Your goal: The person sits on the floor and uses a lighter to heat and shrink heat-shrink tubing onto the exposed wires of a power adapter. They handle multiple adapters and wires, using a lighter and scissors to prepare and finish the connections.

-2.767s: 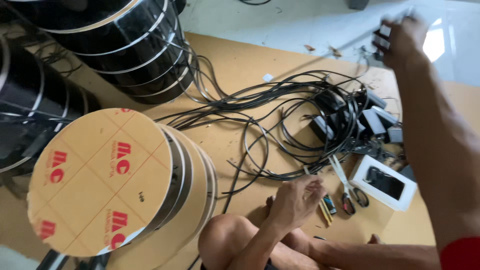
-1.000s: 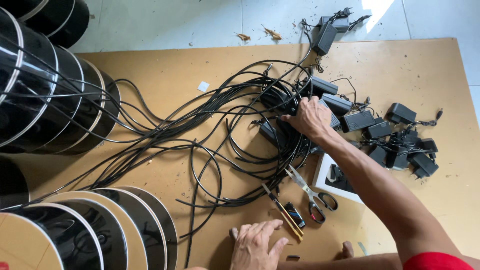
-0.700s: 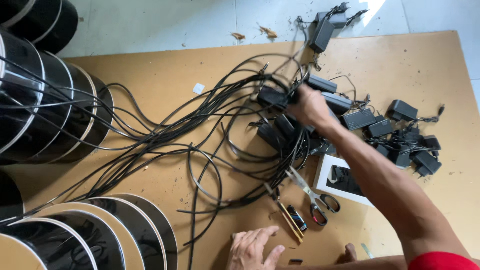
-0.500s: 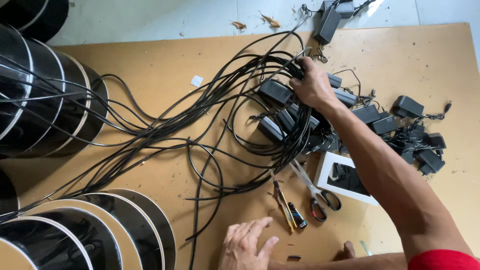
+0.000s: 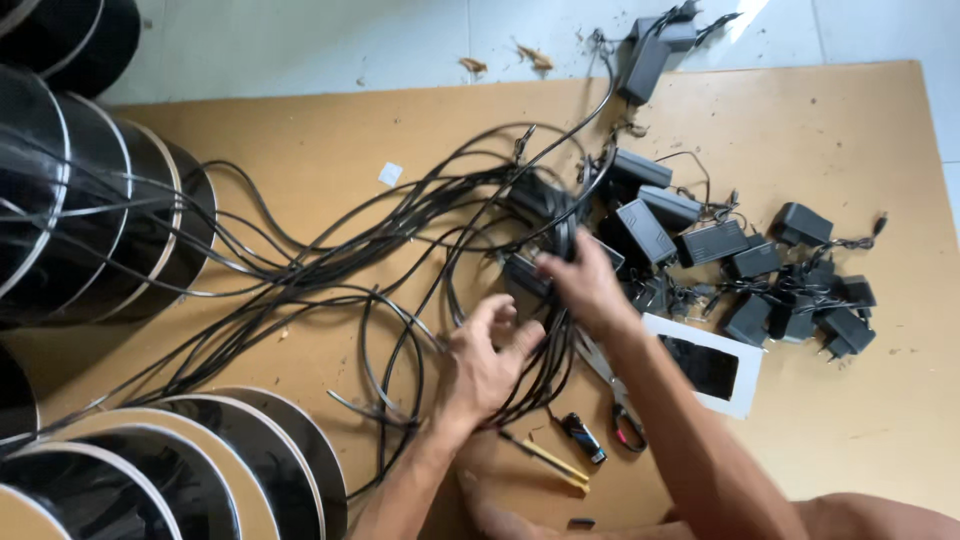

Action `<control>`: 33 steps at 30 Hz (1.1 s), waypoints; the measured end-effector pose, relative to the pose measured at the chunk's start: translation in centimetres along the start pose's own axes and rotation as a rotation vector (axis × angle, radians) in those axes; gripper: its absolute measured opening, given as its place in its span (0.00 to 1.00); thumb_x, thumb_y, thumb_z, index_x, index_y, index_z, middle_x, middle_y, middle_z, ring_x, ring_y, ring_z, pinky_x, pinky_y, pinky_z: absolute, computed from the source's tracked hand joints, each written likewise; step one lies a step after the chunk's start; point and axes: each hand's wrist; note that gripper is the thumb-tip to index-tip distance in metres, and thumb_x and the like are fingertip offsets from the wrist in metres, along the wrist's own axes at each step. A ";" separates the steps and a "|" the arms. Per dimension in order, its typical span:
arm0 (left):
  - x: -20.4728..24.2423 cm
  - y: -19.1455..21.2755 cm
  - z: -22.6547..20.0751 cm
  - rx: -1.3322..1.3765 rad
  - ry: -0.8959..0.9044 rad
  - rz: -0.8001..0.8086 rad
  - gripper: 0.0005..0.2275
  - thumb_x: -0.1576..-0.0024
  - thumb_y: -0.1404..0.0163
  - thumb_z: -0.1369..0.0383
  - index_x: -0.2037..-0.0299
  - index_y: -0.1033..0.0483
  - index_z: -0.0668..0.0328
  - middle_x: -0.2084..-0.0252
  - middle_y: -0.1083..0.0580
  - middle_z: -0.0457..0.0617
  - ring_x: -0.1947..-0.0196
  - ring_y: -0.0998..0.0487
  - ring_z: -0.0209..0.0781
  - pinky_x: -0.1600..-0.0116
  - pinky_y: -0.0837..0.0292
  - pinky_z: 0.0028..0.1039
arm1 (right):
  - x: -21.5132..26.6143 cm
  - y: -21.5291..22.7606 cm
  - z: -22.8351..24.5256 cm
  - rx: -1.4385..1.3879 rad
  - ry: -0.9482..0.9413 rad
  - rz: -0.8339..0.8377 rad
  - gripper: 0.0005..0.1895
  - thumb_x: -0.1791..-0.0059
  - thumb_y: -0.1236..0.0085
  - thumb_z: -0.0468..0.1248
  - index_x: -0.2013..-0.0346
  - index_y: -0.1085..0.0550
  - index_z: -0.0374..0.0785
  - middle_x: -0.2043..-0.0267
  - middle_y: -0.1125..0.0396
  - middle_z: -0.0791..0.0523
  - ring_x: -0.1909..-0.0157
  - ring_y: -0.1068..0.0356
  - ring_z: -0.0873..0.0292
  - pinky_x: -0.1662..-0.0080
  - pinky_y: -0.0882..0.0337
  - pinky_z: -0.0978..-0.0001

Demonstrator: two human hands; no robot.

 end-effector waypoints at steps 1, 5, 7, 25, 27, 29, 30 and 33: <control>-1.1 -0.6 0.7 0.234 0.111 -0.072 0.32 0.47 0.43 0.43 0.41 0.28 0.59 0.49 0.20 0.58 0.49 0.17 0.54 0.45 0.23 0.42 | 1.7 -0.4 0.3 0.001 0.162 0.037 0.20 0.53 0.36 0.39 0.50 0.26 0.32 0.53 0.28 0.39 0.48 0.27 0.40 0.48 0.27 0.47; -2.1 1.2 -0.9 0.357 0.393 0.195 0.34 0.45 0.54 0.34 0.37 0.27 0.47 0.41 0.22 0.52 0.38 0.23 0.48 0.35 0.28 0.38 | 5.9 -3.1 -0.1 0.238 0.192 0.151 0.36 0.50 0.42 0.39 0.32 0.40 0.21 0.35 0.40 0.29 0.31 0.40 0.33 0.33 0.38 0.42; -2.2 0.3 -0.1 0.694 0.556 0.030 0.33 0.46 0.42 0.49 0.39 0.29 0.71 0.47 0.26 0.60 0.46 0.27 0.49 0.40 0.29 0.41 | 6.5 -5.2 -3.3 0.195 0.569 0.318 0.26 0.63 0.37 0.33 0.51 0.26 0.31 0.51 0.31 0.42 0.44 0.30 0.37 0.44 0.26 0.47; -3.8 0.9 1.8 0.558 0.370 -0.304 0.16 0.40 0.45 0.58 0.75 0.26 0.61 0.84 0.31 0.44 0.87 0.32 0.29 0.78 0.36 0.19 | -6.3 1.1 1.2 1.211 0.189 0.268 0.61 0.64 0.53 0.85 0.24 0.47 0.59 0.29 0.41 0.49 0.23 0.54 0.36 0.36 0.62 0.12; -3.8 1.3 1.5 0.604 0.361 -0.297 0.14 0.41 0.45 0.61 0.73 0.26 0.64 0.82 0.31 0.46 0.87 0.33 0.29 0.79 0.36 0.19 | -4.4 0.9 -0.7 1.220 0.208 0.294 0.59 0.63 0.55 0.85 0.25 0.44 0.59 0.30 0.39 0.50 0.26 0.48 0.37 0.35 0.64 0.13; -4.2 1.3 1.4 0.653 0.328 -0.292 0.12 0.41 0.44 0.64 0.71 0.27 0.67 0.81 0.31 0.47 0.87 0.34 0.29 0.79 0.37 0.19 | -2.9 1.3 -1.8 1.231 0.238 0.298 0.57 0.62 0.56 0.84 0.26 0.41 0.58 0.31 0.38 0.51 0.29 0.41 0.38 0.33 0.66 0.14; -4.3 1.0 1.6 0.666 0.324 -0.295 0.12 0.41 0.44 0.64 0.70 0.27 0.67 0.81 0.32 0.47 0.87 0.34 0.29 0.79 0.37 0.19 | -2.0 1.4 -2.4 1.270 0.232 0.376 0.58 0.61 0.55 0.82 0.24 0.47 0.58 0.30 0.39 0.50 0.30 0.41 0.37 0.34 0.66 0.12; -4.3 0.5 2.2 0.706 0.310 -0.289 0.11 0.40 0.44 0.65 0.68 0.26 0.67 0.80 0.32 0.46 0.87 0.34 0.28 0.80 0.37 0.18 | -1.7 2.7 -0.8 1.249 0.141 0.443 0.43 0.63 0.46 0.75 0.42 0.35 0.59 0.47 0.31 0.56 0.43 0.31 0.45 0.42 0.43 0.31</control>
Point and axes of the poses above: each hand's wrist, its own x-axis away from the middle knuckle, its own y-axis out of the back of the hand, z = x × y
